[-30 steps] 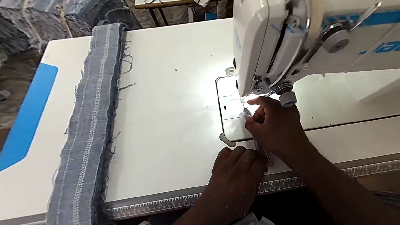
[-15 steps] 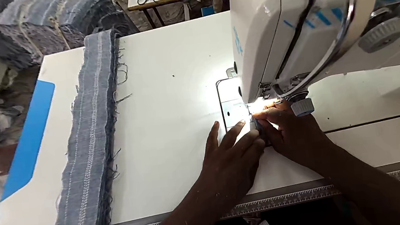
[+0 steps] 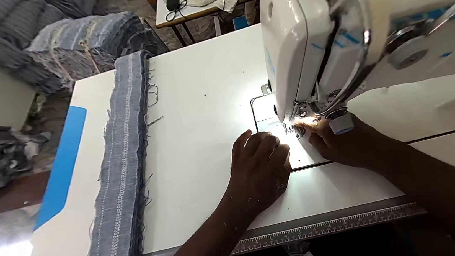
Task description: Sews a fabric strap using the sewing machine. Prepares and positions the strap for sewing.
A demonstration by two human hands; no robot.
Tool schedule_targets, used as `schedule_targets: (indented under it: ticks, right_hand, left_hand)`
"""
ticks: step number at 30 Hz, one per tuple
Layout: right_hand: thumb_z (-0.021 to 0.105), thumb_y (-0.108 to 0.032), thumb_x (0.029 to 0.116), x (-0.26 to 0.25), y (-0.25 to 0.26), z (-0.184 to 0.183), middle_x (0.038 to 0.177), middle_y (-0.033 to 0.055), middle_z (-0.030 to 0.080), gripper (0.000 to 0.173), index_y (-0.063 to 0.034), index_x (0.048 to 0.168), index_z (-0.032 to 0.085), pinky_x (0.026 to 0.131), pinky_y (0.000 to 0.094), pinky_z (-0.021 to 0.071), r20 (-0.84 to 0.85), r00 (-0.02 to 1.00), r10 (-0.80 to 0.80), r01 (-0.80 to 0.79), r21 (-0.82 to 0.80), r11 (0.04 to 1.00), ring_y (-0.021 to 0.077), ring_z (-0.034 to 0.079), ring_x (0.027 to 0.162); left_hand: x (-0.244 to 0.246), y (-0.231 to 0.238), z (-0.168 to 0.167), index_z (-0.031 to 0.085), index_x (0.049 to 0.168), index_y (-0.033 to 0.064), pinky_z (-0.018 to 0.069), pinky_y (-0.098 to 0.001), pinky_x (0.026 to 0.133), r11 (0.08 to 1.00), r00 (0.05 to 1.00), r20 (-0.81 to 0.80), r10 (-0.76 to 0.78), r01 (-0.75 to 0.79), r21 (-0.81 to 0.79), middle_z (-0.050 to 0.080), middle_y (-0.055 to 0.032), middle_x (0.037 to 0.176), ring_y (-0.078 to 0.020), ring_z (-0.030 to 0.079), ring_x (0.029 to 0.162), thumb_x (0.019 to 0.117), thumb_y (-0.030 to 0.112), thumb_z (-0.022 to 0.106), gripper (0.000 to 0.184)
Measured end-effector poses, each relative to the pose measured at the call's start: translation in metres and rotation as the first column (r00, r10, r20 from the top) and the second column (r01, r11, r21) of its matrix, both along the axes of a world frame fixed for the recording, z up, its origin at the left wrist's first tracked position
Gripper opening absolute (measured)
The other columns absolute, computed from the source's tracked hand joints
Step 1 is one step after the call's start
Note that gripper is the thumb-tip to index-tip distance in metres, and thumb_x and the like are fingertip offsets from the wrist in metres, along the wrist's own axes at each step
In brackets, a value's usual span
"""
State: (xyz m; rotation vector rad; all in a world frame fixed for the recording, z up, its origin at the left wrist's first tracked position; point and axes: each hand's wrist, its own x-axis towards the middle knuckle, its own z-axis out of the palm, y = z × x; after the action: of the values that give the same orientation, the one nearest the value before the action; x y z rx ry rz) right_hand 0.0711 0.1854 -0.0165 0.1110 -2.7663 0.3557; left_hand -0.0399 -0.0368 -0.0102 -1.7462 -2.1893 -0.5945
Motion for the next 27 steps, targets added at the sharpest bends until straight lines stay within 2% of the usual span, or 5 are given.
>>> schedule_targets:
  ticks: [7, 17, 19, 24, 27]
  right_hand:
    - [0.052, -0.009, 0.0952, 0.020, -0.034, 0.001, 0.115, 0.0169, 0.066, 0.037, -0.0068, 0.126, 0.071, 0.087, 0.0421, 0.0556, 0.013, 0.988, -0.153, 0.152, 0.052, 0.987, 0.0322, 0.064, 0.106]
    - [0.060, -0.015, 0.0925, 0.047, -0.028, 0.017, 0.101, 0.0029, 0.068, 0.026, -0.0145, 0.110, 0.079, 0.079, 0.0341, 0.0566, -0.054, 0.979, -0.198, 0.190, -0.119, 0.975, 0.0182, 0.065, 0.095]
    - [0.061, -0.013, 0.0915, 0.092, -0.010, 0.030, 0.097, 0.0093, 0.073, 0.023, -0.0075, 0.105, 0.079, 0.066, 0.0375, 0.0602, -0.256, 0.894, -0.369, 0.333, -0.173, 0.927, 0.0200, 0.071, 0.084]
    - [0.047, -0.016, 0.1036, 0.210, 0.096, 0.004, 0.124, 0.0227, 0.070, 0.035, -0.0015, 0.121, 0.073, 0.097, 0.0614, 0.0511, -0.251, 0.682, -0.687, 0.694, -0.071, 0.716, 0.0433, 0.066, 0.115]
    - [0.047, -0.013, 0.1011, 0.209, 0.106, 0.007, 0.111, 0.0234, 0.074, 0.034, -0.0007, 0.108, 0.078, 0.089, 0.0669, 0.0499, -0.213, 0.701, -0.681, 0.688, -0.046, 0.724, 0.0454, 0.069, 0.103]
  left_hand:
    - [0.003, 0.002, 0.001, 0.076, 0.105, 0.0147, 0.0400, -0.0537, 0.110, 1.000, 1.000, 0.011, 0.006, -0.006, 0.015, 0.067, -0.0079, 0.123, -0.0301, 0.056, 0.127, 0.0995, 0.028, 0.055, 0.026]
    - [0.053, 0.038, 0.013, 0.066, 0.132, 0.0130, 0.0503, -0.0444, 0.061, 0.936, 0.952, 0.086, 0.295, -0.270, -0.226, 0.067, -0.0066, 0.090, -0.0260, 0.065, 0.074, 0.1014, 0.041, 0.052, 0.044]
    - [0.054, 0.041, 0.012, 0.069, 0.126, 0.0111, 0.0504, -0.0430, 0.058, 0.929, 0.953, 0.037, 0.300, -0.283, -0.237, 0.067, -0.0065, 0.087, -0.0251, 0.065, 0.070, 0.1047, 0.048, 0.046, 0.049]
    - [0.050, 0.040, 0.012, 0.071, 0.117, 0.0090, 0.0489, -0.0400, 0.055, 0.939, 0.958, 0.049, 0.283, -0.267, -0.217, 0.067, -0.0050, 0.081, -0.0231, 0.064, 0.066, 0.1033, 0.048, 0.048, 0.048]
    - [0.052, 0.040, 0.008, 0.071, 0.113, 0.0094, 0.0476, -0.0391, 0.055, 0.949, 0.964, 0.020, 0.267, -0.259, -0.178, 0.066, -0.0037, 0.079, -0.0217, 0.063, 0.066, 0.1039, 0.046, 0.047, 0.045]
